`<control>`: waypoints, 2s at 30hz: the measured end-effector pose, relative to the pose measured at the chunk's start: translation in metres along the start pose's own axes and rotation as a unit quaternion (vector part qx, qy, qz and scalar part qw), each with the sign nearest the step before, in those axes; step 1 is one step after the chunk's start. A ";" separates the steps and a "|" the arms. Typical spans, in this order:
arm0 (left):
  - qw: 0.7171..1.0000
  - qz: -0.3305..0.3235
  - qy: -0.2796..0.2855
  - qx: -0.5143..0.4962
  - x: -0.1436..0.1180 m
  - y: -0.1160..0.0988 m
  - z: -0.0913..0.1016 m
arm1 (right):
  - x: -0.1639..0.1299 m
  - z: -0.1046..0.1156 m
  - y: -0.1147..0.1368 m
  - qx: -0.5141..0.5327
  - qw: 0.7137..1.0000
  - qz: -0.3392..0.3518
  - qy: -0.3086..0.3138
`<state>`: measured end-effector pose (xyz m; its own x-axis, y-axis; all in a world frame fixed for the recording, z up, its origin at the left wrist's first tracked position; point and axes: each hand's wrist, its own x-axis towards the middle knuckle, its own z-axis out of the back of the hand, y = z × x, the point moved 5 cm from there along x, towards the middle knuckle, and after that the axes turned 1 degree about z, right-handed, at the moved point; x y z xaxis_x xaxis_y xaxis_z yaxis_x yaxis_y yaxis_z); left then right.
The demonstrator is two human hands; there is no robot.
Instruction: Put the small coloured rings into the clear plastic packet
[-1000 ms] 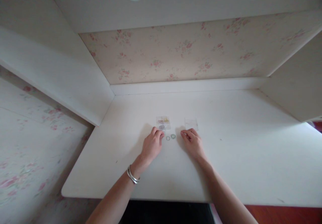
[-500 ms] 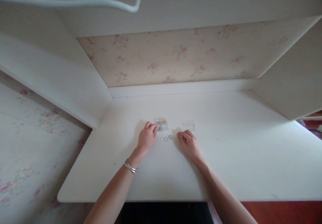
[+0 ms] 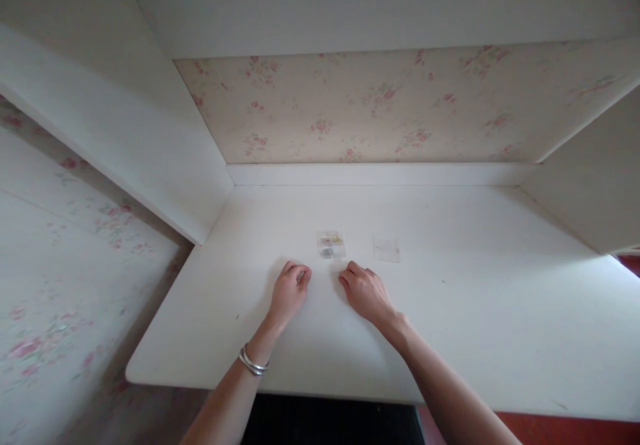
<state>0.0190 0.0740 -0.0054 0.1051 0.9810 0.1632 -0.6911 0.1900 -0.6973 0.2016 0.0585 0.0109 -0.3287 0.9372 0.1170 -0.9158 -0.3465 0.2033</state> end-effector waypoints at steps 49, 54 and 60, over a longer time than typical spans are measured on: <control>0.980 -0.085 0.135 0.120 -0.001 -0.072 -0.052 | -0.024 -0.004 -0.075 0.216 0.939 -0.208 -0.171; 0.970 -0.090 0.147 0.170 0.008 -0.079 -0.066 | -0.026 -0.003 -0.075 0.227 0.940 -0.190 -0.173; 0.972 -0.087 0.145 0.162 0.011 -0.081 -0.070 | -0.026 -0.001 -0.077 0.240 0.936 -0.185 -0.176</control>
<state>0.1257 0.0723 0.0041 0.4045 0.9142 0.0229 -0.8289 0.3771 -0.4132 0.2801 0.0605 -0.0087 0.1649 0.9545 0.2483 -0.7144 -0.0579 0.6973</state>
